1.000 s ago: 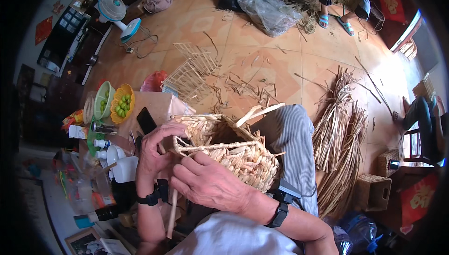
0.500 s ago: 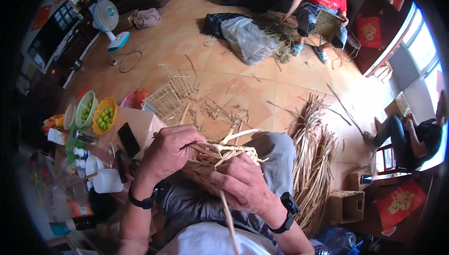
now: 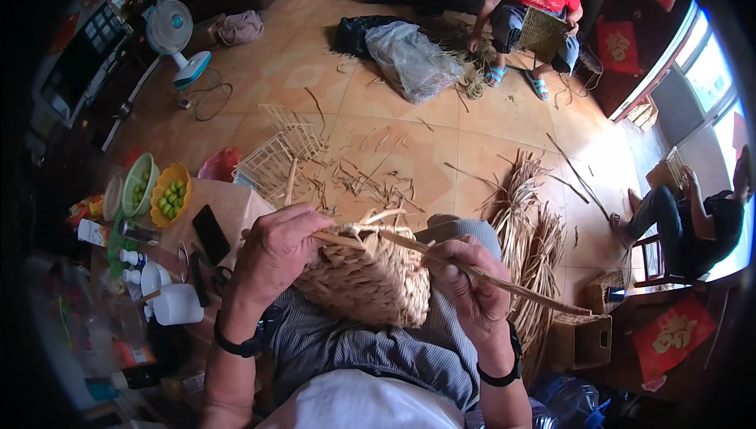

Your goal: Weaving a basket using straw or plant fibers.

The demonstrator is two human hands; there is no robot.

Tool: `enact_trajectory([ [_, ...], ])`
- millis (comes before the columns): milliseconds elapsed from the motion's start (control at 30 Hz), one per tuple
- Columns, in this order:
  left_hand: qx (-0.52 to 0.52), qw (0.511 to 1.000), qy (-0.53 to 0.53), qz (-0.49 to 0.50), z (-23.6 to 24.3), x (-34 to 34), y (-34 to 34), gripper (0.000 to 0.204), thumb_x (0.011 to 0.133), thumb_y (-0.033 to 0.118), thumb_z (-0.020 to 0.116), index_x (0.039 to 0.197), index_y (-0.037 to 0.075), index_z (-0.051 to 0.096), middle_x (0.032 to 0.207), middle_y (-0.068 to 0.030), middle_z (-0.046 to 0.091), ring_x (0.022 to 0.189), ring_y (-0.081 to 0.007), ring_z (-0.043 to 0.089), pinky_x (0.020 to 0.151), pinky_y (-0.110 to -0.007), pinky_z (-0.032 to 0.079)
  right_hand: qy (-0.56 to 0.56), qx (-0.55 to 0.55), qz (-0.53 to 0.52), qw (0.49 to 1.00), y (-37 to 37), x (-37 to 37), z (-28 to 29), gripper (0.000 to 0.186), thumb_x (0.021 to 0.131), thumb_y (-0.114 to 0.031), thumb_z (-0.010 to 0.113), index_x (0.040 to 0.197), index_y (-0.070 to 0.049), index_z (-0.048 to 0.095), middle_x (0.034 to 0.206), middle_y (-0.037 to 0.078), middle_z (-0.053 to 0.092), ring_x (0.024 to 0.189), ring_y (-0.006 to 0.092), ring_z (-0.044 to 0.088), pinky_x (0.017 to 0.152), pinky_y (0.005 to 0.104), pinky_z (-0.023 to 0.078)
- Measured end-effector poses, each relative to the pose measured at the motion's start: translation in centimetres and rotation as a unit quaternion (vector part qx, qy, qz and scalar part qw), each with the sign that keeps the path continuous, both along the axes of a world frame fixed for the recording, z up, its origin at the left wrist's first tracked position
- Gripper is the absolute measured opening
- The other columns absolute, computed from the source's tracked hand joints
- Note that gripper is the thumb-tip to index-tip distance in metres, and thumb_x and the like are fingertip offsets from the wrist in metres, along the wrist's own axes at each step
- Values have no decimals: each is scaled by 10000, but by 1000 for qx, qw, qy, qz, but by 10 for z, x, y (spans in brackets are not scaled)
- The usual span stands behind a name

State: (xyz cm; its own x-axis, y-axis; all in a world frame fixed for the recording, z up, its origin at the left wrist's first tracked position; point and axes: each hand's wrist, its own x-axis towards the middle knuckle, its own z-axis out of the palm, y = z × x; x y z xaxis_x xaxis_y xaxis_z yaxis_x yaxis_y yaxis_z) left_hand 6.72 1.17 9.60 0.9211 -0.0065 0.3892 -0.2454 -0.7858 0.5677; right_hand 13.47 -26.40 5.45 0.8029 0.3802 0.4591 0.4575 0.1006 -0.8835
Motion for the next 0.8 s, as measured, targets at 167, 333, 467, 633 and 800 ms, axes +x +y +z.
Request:
enact_trajectory([
  [167, -25, 999, 20, -15, -21, 5, 2, 284, 767, -137, 717, 1017, -6, 690, 901, -167, 662, 857, -390, 682, 730, -432, 540, 21, -26, 3, 999, 3, 4, -2, 305, 1061, -277, 659, 1115, 20, 706, 961, 114, 714, 901, 207, 691, 825, 331, 547],
  [333, -60, 992, 76, -80, -44, 4, 11, 271, 771, -119, 727, 1013, -13, 669, 903, -159, 649, 858, -382, 669, 747, -437, 526, -58, -107, 23, 992, 3, -4, 0, 170, 976, -126, 740, 1081, 8, 734, 911, 111, 687, 823, 240, 686, 718, 323, 547],
  [467, -55, 993, 78, -64, -38, 7, 10, 282, 762, -104, 733, 1017, -6, 663, 901, -156, 642, 885, -379, 670, 763, -432, 531, -39, -97, 37, 994, 4, -7, 5, 182, 955, -107, 752, 1075, 28, 731, 924, 114, 683, 851, 222, 694, 723, 324, 561],
  [633, 23, 999, 27, 36, -18, -4, -5, 268, 751, -91, 737, 983, 30, 679, 873, -134, 635, 876, -360, 669, 751, -436, 539, -18, -40, 18, 999, 6, 2, -4, 332, 939, -333, 775, 996, -7, 749, 895, 98, 711, 877, 229, 684, 761, 359, 553],
  [800, 182, 982, -54, 26, 2, -14, -4, 220, 755, -8, 793, 936, 56, 686, 838, -100, 609, 827, -318, 649, 710, -419, 531, -22, -66, 83, 994, 7, 11, -6, 304, 882, -200, 829, 1084, 10, 741, 855, 77, 695, 737, 206, 654, 671, 312, 516],
])
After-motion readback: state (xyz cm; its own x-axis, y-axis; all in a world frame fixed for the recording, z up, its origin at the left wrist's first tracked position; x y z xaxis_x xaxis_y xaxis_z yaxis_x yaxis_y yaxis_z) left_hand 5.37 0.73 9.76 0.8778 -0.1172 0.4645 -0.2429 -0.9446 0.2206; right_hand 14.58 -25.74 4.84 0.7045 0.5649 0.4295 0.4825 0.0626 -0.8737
